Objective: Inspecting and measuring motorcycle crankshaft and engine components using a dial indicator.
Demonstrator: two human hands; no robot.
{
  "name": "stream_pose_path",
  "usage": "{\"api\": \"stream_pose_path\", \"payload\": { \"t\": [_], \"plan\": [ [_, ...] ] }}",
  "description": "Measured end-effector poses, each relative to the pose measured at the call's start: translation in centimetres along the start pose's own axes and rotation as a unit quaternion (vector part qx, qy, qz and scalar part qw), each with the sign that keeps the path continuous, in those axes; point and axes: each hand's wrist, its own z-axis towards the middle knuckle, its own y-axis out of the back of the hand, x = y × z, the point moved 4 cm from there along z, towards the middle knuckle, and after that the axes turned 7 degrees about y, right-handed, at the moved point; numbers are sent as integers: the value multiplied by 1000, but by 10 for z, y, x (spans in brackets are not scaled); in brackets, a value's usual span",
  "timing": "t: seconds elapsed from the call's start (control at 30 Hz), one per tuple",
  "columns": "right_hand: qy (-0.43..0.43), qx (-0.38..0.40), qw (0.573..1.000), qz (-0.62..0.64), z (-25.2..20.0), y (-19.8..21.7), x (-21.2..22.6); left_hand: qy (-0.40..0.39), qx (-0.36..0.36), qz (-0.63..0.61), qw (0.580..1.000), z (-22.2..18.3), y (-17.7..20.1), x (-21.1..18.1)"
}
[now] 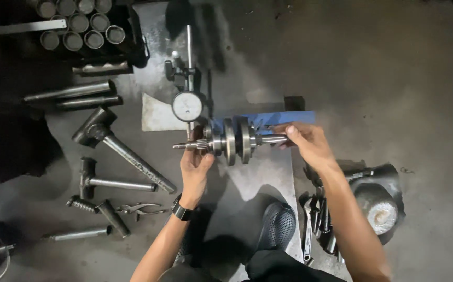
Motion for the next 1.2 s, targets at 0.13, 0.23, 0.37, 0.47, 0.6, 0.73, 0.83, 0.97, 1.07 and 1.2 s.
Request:
{"api": "stream_pose_path", "payload": {
  "t": [0.13, 0.23, 0.37, 0.47, 0.6, 0.73, 0.83, 0.97, 1.07, 1.2],
  "plan": [
    [-9, -1, 1000, 22, -2, 2, -17, 31, 0, 13, 999, 4, 4, 21],
    [-43, 1, 998, 49, -1, -1, -19, 40, -5, 5, 999, 3, 2, 24],
    [-77, -43, 996, -16, -1, 0, -20, 43, -4, 19, 999, 3, -3, 21],
    [-46, -41, 998, -26, -1, -1, -18, 30, -3, 12, 999, 6, -3, 25],
    [-29, -77, 996, 36, -2, -2, -16, 26, 8, -33, 999, 8, -10, 22],
    [-30, -61, 998, 12, -2, 2, -21, 23, 11, -47, 999, 9, -12, 21],
    [-21, -54, 998, 20, -1, 5, -25, 37, 16, -61, 997, 8, -12, 22],
    [-15, -55, 998, 16, -3, 5, -19, 41, 17, -50, 998, 8, -16, 17],
    [-1, -50, 999, 8, -4, 3, -10, 36, 15, -47, 998, 8, -14, 19],
    [32, -36, 998, -44, -2, 6, -12, 42, 15, -46, 998, 8, -13, 22]
  ]
}}
